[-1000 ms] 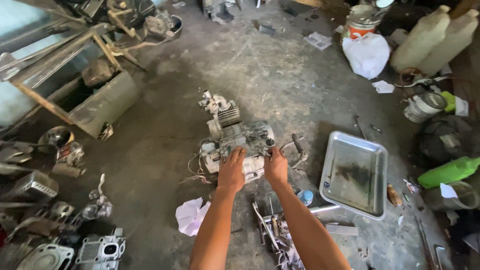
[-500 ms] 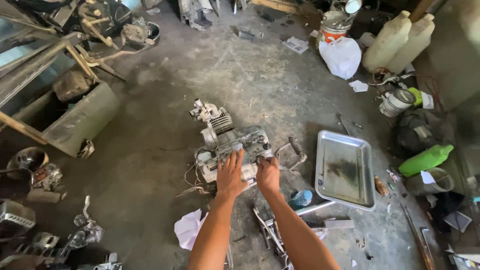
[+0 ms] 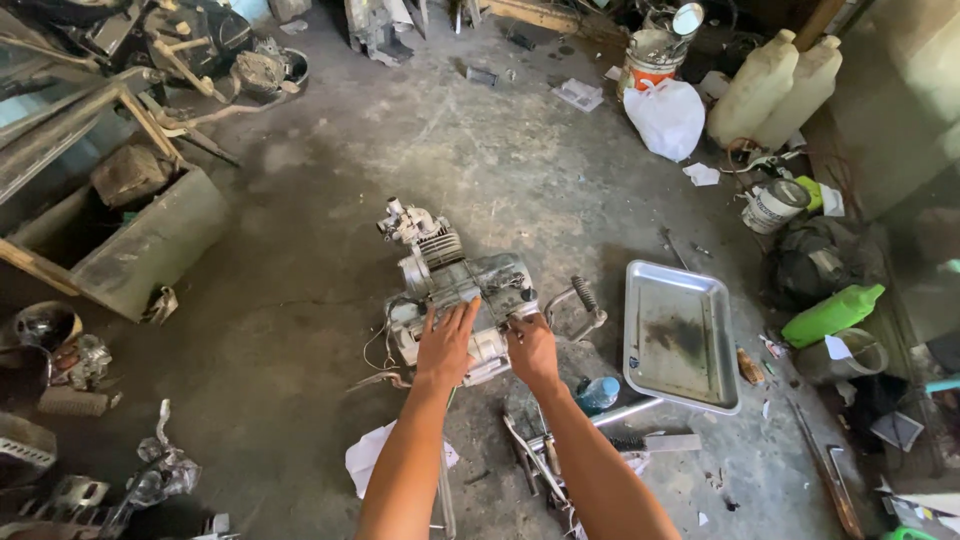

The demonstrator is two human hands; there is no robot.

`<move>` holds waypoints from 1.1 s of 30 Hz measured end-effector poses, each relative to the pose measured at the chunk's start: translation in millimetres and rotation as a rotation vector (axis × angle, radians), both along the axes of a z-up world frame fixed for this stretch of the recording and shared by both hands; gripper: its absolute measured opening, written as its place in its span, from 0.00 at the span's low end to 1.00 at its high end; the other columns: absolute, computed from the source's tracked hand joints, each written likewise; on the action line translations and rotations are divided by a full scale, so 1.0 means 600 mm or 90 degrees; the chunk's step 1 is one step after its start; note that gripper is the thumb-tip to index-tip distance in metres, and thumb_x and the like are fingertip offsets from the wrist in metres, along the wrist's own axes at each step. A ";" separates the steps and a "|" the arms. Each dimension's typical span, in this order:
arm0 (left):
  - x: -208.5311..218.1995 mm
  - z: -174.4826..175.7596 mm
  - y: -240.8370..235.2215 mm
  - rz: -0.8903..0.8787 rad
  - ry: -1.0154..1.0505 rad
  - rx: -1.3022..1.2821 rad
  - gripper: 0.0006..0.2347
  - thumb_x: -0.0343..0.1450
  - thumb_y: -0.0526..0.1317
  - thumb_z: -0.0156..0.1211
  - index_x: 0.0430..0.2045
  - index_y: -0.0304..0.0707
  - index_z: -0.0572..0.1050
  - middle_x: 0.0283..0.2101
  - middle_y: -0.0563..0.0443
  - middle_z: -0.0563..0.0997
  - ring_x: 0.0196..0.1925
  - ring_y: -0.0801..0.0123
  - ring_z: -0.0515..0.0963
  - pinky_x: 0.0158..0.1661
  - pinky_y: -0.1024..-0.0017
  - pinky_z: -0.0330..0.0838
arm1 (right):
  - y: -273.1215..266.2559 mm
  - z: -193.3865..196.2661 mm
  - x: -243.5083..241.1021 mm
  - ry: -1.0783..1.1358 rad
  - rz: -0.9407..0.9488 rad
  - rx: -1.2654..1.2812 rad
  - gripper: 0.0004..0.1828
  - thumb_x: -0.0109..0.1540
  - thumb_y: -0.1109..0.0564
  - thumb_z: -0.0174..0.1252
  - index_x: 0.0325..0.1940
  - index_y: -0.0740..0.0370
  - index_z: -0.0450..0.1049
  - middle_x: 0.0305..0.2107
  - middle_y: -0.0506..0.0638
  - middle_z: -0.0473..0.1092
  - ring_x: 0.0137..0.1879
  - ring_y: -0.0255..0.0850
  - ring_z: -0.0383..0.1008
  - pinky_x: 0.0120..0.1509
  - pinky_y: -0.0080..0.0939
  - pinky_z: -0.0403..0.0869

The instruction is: The person uses a wrench to tighten bolts on a small engine placed on the floor. They then use a cloth to wipe the engine's surface and handle a metal rod attached to the engine.

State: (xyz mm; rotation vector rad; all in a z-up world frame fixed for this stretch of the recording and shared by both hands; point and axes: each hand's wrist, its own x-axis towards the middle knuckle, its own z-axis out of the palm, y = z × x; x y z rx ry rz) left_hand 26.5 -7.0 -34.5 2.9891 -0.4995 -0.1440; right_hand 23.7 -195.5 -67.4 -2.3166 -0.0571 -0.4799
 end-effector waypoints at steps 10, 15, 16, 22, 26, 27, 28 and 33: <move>-0.016 -0.016 -0.003 0.011 -0.053 0.025 0.46 0.64 0.41 0.73 0.75 0.43 0.45 0.73 0.48 0.59 0.75 0.63 0.58 0.70 0.53 0.51 | 0.025 0.025 -0.087 0.028 -0.105 0.024 0.12 0.59 0.51 0.62 0.44 0.56 0.84 0.37 0.55 0.76 0.41 0.55 0.81 0.42 0.50 0.81; -0.035 -0.012 -0.041 0.128 -0.035 -0.060 0.44 0.63 0.35 0.71 0.74 0.40 0.49 0.74 0.50 0.58 0.75 0.64 0.57 0.66 0.56 0.59 | 0.040 0.011 -0.063 -0.141 0.058 -0.057 0.14 0.62 0.60 0.55 0.50 0.58 0.79 0.41 0.53 0.73 0.46 0.53 0.79 0.48 0.44 0.79; -0.037 -0.004 -0.042 0.128 -0.035 -0.057 0.44 0.63 0.35 0.71 0.74 0.40 0.49 0.74 0.50 0.58 0.75 0.64 0.57 0.66 0.56 0.59 | 0.029 -0.018 -0.052 -0.141 0.058 -0.055 0.14 0.62 0.60 0.55 0.50 0.58 0.79 0.41 0.53 0.73 0.46 0.53 0.79 0.48 0.44 0.79; -0.040 0.008 -0.038 0.128 0.047 -0.083 0.52 0.60 0.37 0.78 0.75 0.42 0.42 0.77 0.49 0.50 0.78 0.62 0.50 0.69 0.52 0.55 | 0.009 -0.076 -0.041 -0.177 0.090 -0.216 0.30 0.48 0.53 0.71 0.55 0.54 0.76 0.47 0.50 0.69 0.47 0.47 0.76 0.54 0.44 0.78; -0.040 0.022 -0.039 0.129 0.072 -0.095 0.52 0.61 0.35 0.77 0.76 0.40 0.41 0.77 0.46 0.51 0.78 0.60 0.49 0.69 0.50 0.54 | 0.020 -0.040 -0.065 -0.152 0.041 -0.055 0.04 0.57 0.60 0.61 0.36 0.54 0.78 0.36 0.49 0.73 0.39 0.50 0.78 0.44 0.45 0.77; -0.041 0.025 -0.039 0.126 0.076 -0.090 0.52 0.60 0.35 0.77 0.76 0.39 0.40 0.77 0.45 0.51 0.78 0.60 0.49 0.70 0.49 0.54 | 0.024 -0.030 -0.074 -0.107 -0.009 0.035 0.03 0.56 0.61 0.62 0.31 0.54 0.79 0.32 0.49 0.74 0.36 0.52 0.79 0.40 0.47 0.78; -0.039 0.021 -0.038 0.124 0.077 -0.090 0.52 0.60 0.35 0.77 0.76 0.39 0.40 0.77 0.45 0.51 0.78 0.60 0.49 0.70 0.49 0.54 | 0.020 -0.042 -0.067 -0.106 -0.010 0.034 0.03 0.56 0.61 0.62 0.31 0.54 0.79 0.32 0.49 0.74 0.36 0.52 0.79 0.40 0.47 0.78; -0.029 -0.007 -0.030 0.110 0.061 -0.091 0.53 0.58 0.37 0.78 0.75 0.42 0.41 0.76 0.47 0.53 0.78 0.62 0.49 0.69 0.48 0.56 | 0.026 -0.090 -0.051 -0.025 -0.248 0.315 0.09 0.51 0.72 0.59 0.35 0.73 0.72 0.46 0.66 0.60 0.40 0.58 0.73 0.38 0.42 0.81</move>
